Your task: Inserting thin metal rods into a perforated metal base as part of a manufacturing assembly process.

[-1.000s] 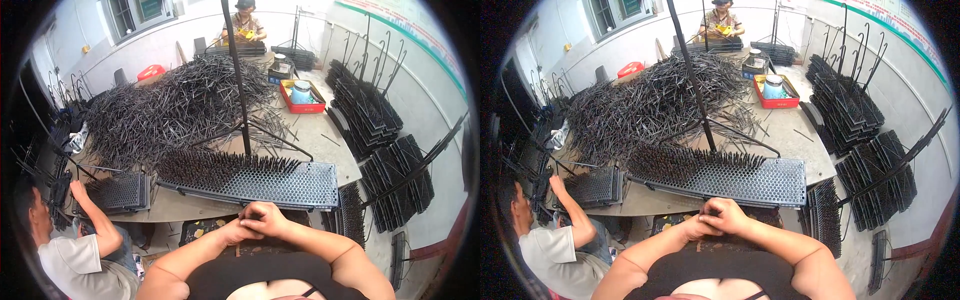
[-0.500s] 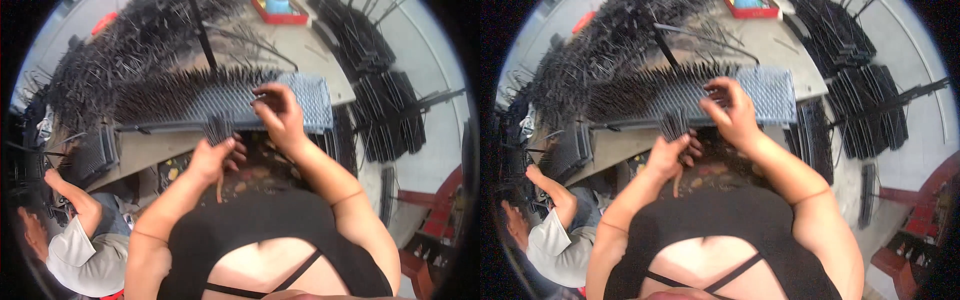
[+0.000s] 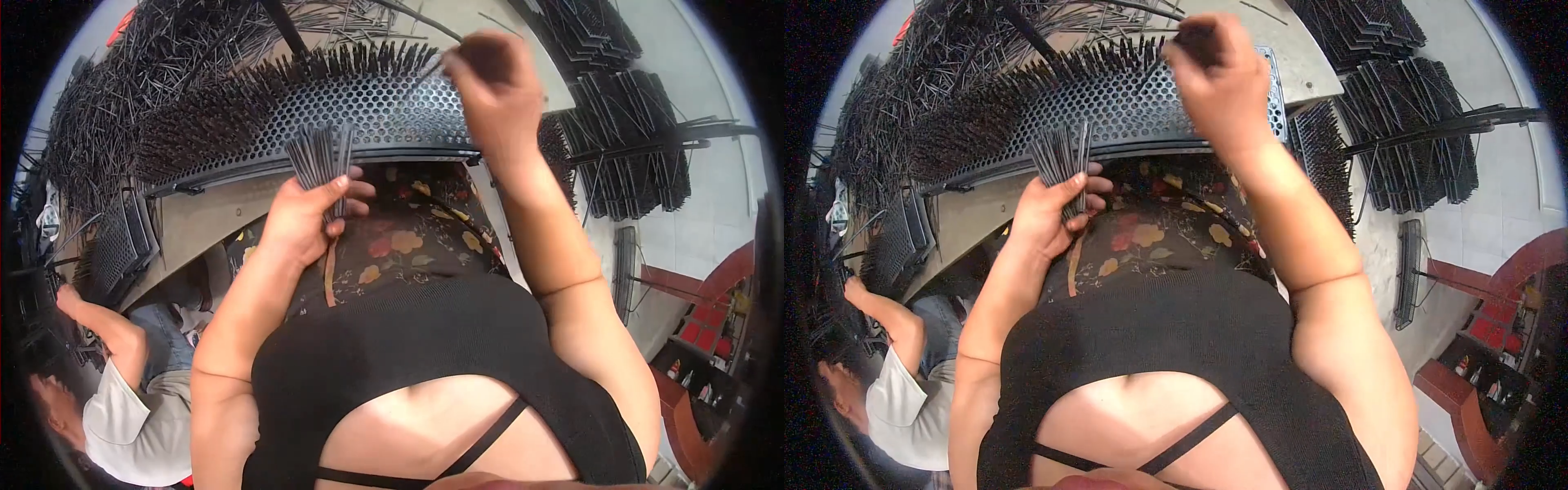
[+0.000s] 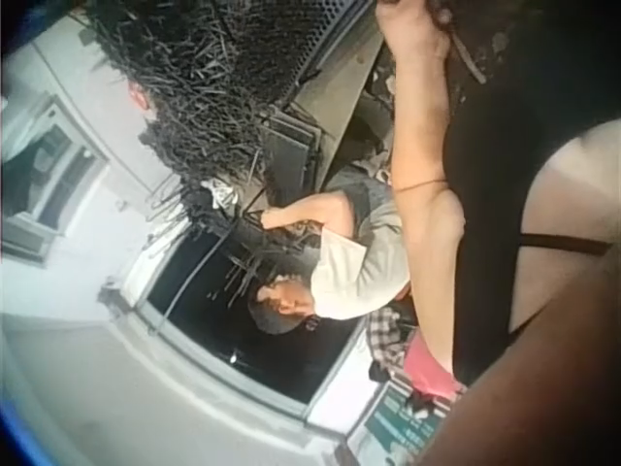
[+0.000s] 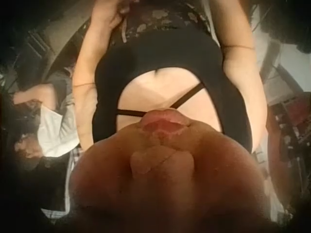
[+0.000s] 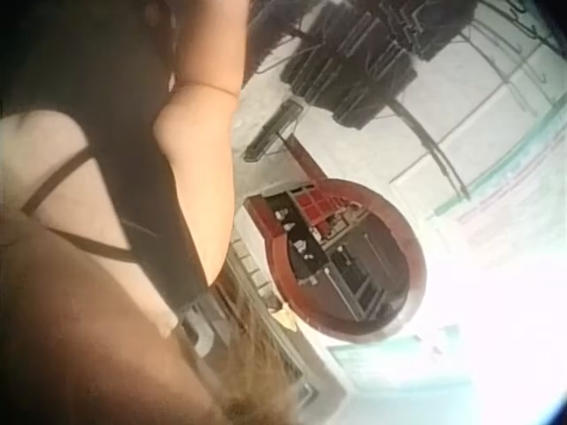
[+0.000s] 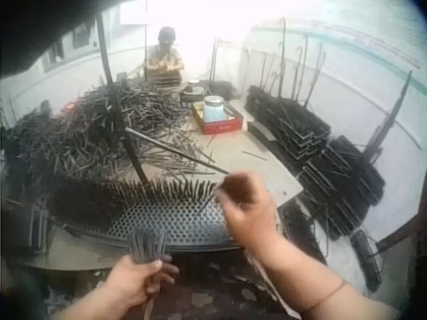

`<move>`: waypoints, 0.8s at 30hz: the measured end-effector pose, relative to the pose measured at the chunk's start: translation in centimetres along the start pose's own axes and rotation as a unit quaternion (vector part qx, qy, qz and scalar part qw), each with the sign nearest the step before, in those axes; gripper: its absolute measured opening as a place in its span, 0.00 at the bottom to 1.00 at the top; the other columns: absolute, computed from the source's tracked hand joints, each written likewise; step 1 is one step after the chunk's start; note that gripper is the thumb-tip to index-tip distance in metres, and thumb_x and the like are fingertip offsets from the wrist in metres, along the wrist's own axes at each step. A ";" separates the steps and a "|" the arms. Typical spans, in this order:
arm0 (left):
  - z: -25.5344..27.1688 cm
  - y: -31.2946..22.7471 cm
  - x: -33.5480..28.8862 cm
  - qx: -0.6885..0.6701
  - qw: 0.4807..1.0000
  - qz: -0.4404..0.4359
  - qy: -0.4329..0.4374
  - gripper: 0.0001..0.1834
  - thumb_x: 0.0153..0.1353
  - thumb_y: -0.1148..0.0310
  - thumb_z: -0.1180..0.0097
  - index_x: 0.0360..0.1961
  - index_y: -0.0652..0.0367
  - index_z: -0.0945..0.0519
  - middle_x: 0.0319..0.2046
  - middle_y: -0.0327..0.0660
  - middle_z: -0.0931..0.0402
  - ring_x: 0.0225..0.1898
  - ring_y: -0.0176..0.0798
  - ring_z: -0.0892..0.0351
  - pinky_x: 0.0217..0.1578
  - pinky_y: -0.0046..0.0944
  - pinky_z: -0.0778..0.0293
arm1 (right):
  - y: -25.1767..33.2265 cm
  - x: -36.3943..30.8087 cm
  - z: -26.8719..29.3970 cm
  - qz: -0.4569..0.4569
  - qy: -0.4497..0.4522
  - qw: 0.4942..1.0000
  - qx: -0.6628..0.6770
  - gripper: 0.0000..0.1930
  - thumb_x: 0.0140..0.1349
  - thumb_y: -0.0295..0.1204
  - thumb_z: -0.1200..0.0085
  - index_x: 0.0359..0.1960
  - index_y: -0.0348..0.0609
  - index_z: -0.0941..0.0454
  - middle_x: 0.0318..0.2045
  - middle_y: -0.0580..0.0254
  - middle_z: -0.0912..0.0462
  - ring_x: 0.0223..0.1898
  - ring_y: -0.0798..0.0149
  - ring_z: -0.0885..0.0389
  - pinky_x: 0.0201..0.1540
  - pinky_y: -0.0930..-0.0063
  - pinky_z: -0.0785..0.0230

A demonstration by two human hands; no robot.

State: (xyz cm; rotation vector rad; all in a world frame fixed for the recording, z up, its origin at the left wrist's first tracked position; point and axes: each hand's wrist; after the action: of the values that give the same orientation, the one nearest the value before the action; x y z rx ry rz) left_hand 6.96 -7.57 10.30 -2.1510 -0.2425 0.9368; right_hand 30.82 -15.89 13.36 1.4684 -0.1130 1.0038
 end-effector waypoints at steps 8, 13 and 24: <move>0.9 -0.3 0.5 -0.036 0.999 0.022 -0.011 0.14 0.62 0.69 0.43 0.46 0.64 0.25 0.38 0.49 0.19 0.33 0.38 0.18 0.18 0.27 0.30 | -2.0 1.5 0.2 0.152 0.027 0.978 -0.143 0.09 0.55 0.22 0.37 0.37 0.41 0.22 0.30 0.60 0.16 0.31 0.64 0.17 0.35 0.75 0.24; 1.3 0.1 0.8 -0.016 1.000 0.005 -0.015 0.12 0.62 0.69 0.42 0.44 0.64 0.24 0.36 0.47 0.19 0.30 0.36 0.19 0.18 0.27 0.31 | -2.7 2.1 -0.4 0.204 0.086 0.948 -0.229 0.08 0.52 0.29 0.37 0.34 0.47 0.18 0.30 0.61 0.18 0.33 0.56 0.19 0.38 0.64 0.26; 1.3 -0.2 -0.4 -0.016 0.995 -0.097 0.017 0.09 0.62 0.73 0.43 0.43 0.63 0.23 0.34 0.46 0.18 0.29 0.37 0.17 0.18 0.25 0.35 | 4.0 -2.7 -5.6 -0.238 0.362 0.896 0.099 0.18 0.56 0.25 0.35 0.49 0.42 0.22 0.36 0.63 0.16 0.37 0.73 0.19 0.40 0.78 0.25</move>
State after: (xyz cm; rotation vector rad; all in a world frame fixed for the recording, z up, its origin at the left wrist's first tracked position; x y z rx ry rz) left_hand 5.81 -6.86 10.14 -2.1264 -0.4430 0.7887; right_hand 23.89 -13.28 13.74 1.1242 0.8711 1.1024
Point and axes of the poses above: each hand's wrist, its own x-axis towards the middle knuckle, its own z-axis out of the back of the hand, y = z × x
